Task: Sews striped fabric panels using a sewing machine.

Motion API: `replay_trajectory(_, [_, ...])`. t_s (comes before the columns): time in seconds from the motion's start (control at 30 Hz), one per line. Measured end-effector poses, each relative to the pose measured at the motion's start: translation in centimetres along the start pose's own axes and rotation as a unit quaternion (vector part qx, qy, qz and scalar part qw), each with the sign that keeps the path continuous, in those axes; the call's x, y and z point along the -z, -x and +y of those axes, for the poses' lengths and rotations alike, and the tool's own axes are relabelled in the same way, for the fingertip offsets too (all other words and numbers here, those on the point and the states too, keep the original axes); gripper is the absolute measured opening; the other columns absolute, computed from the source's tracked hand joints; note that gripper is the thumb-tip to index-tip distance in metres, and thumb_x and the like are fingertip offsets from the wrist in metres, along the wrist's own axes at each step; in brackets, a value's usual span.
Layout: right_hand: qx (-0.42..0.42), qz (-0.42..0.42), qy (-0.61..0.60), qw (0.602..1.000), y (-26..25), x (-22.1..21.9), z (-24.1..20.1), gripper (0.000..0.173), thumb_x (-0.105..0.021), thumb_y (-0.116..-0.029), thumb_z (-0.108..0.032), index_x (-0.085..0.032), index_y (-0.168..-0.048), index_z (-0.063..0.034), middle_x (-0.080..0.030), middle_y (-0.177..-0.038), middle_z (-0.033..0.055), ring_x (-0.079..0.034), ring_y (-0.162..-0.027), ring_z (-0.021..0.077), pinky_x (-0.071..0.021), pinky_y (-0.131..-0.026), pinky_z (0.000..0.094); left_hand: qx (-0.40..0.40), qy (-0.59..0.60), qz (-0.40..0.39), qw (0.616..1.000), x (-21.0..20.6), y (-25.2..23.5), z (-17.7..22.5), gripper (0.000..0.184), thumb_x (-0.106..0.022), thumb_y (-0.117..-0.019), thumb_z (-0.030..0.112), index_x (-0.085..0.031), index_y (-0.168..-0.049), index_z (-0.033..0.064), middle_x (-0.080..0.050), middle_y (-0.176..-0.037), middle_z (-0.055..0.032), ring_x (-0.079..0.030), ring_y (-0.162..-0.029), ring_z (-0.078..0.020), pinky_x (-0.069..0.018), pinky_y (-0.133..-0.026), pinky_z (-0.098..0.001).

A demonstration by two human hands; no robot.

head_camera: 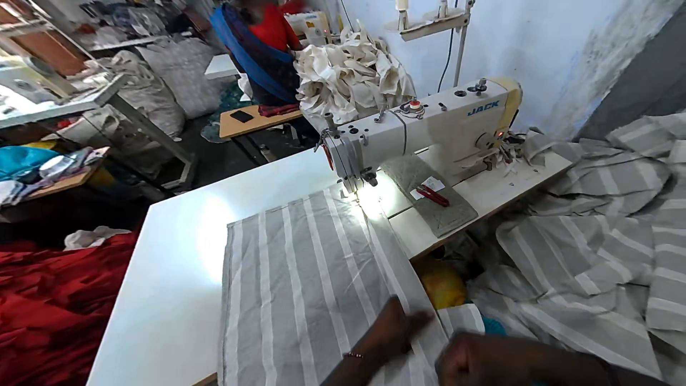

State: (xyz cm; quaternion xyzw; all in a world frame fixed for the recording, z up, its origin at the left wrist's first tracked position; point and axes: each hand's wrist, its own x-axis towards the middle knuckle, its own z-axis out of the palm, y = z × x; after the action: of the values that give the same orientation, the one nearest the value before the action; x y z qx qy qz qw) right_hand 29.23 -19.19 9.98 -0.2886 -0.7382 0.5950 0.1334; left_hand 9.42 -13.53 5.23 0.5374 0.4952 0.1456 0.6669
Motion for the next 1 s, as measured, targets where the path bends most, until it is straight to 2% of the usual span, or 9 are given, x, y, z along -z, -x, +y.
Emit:
replay_trajectory(0.07, [-0.088, 0.147, -0.034, 0.985, -1.9, 2.3, 1.3, 0.035, -0.059, -0.1028, -0.030, -0.071, -0.092, 0.0002, -0.067, -0.083, 0.0033, -0.061, -0.073, 0.0065, -0.0527, -0.072, 0.0289, -0.105, -0.115, -0.050, 0.987, 0.0, 0.3, -3.4, 0.033, -0.067, -0.0951, 0.014, -0.066, -0.116, -0.0112, -0.072, -0.106, -0.0182, -0.069, -0.100, -0.0194, -0.0538, -0.095, -0.0385])
replay_trajectory(0.17, [-0.131, 0.333, 0.089, 0.930, -7.2, 3.8, 3.9, 0.034, -0.068, -0.0982, -0.038, -0.076, -0.110, -0.0076, -0.069, -0.102, 0.0084, -0.064, -0.088, 0.0171, -0.0543, -0.081, 0.0366, -0.122, -0.163, -0.086, 0.975, -0.1, 0.5, -3.8, 0.029, -0.060, -0.1006, 0.018, -0.067, -0.115, -0.0058, -0.071, -0.106, -0.0159, -0.067, -0.102, -0.0177, -0.0526, -0.097, -0.0378])
replay_trajectory(0.23, [-0.187, 0.312, 0.178, 0.914, -10.3, 4.4, 3.9, 0.050, -0.071, -0.0959, -0.043, -0.066, -0.136, -0.0133, -0.064, -0.124, 0.0122, -0.066, -0.104, 0.0262, -0.0548, -0.090, 0.0453, -0.114, -0.192, -0.082, 0.971, -0.7, 0.3, -3.0, 0.033, -0.059, -0.1020, 0.023, -0.066, -0.119, -0.0047, -0.071, -0.112, -0.0192, -0.067, -0.109, -0.0248, -0.0512, -0.101, -0.0450])
replay_trajectory(0.3, [-0.223, 0.291, 0.244, 0.898, -12.3, 4.3, 3.5, 0.057, -0.070, -0.0962, -0.035, -0.056, -0.147, -0.0138, -0.057, -0.133, 0.0155, -0.067, -0.104, 0.0298, -0.0570, -0.088, 0.0481, -0.078, -0.239, -0.074, 0.965, -1.3, 0.3, -1.8, 0.038, -0.056, -0.1037, 0.028, -0.066, -0.122, -0.0039, -0.068, -0.119, -0.0221, -0.065, -0.116, -0.0314, -0.0490, -0.105, -0.0511])
replay_trajectory(0.4, [-0.242, 0.268, 0.299, 0.884, -12.5, 3.8, 2.4, 0.043, -0.057, -0.0995, -0.013, -0.059, -0.142, -0.0083, -0.058, -0.130, 0.0186, -0.067, -0.102, 0.0325, -0.0572, -0.086, 0.0471, -0.003, -0.281, -0.073, 0.957, -1.8, 0.2, -0.8, 0.053, -0.053, -0.1050, 0.042, -0.063, -0.121, -0.0076, -0.064, -0.121, -0.0260, -0.064, -0.116, -0.0378, -0.0489, -0.102, -0.0543])
replay_trajectory(0.53, [-0.282, 0.179, 0.295, 0.895, -11.6, 2.3, 2.3, 0.051, -0.050, -0.1017, -0.003, -0.048, -0.153, -0.0070, -0.054, -0.138, 0.0241, -0.061, -0.120, 0.0399, -0.0526, -0.098, 0.0503, -0.034, -0.304, -0.082, 0.948, -1.4, -0.5, -1.6, 0.049, -0.055, -0.1036, 0.038, -0.064, -0.123, -0.0062, -0.066, -0.120, -0.0269, -0.065, -0.116, -0.0396, -0.0486, -0.101, -0.0578])
replay_trajectory(0.63, [-0.288, 0.170, 0.288, 0.897, -11.4, 2.3, 2.6, 0.057, -0.051, -0.0997, 0.000, -0.044, -0.156, -0.0103, -0.055, -0.136, 0.0237, -0.061, -0.120, 0.0395, -0.0532, -0.097, 0.0494, -0.060, -0.307, -0.095, 0.945, -0.3, -1.2, -2.1, 0.049, -0.058, -0.1016, 0.042, -0.068, -0.116, -0.0042, -0.070, -0.111, -0.0250, -0.067, -0.109, -0.0397, -0.0502, -0.095, -0.0614])
replay_trajectory(0.8, [-0.302, 0.144, 0.282, 0.899, -11.4, 3.0, 1.9, 0.057, -0.050, -0.1002, 0.000, -0.044, -0.156, -0.0099, -0.053, -0.137, 0.0229, -0.061, -0.119, 0.0389, -0.0533, -0.097, 0.0491, -0.038, -0.305, -0.182, 0.934, 1.8, -1.9, -1.6, 0.054, -0.059, -0.1009, 0.045, -0.065, -0.084, -0.0063, -0.065, -0.087, -0.0223, -0.064, -0.083, -0.0363, -0.0500, -0.080, -0.0600])
replay_trajectory(1.0, [-0.312, 0.117, 0.270, 0.903, -10.9, 3.6, 1.1, 0.057, -0.050, -0.1002, 0.000, -0.044, -0.156, -0.0088, -0.053, -0.137, 0.0236, -0.060, -0.119, 0.0406, -0.0533, -0.096, 0.0504, -0.133, -0.286, -0.226, 0.922, 3.0, -1.8, -2.4, 0.051, -0.066, -0.0966, 0.044, -0.071, -0.088, -0.0061, -0.068, -0.095, -0.0228, -0.067, -0.090, -0.0349, -0.0526, -0.084, -0.0563])
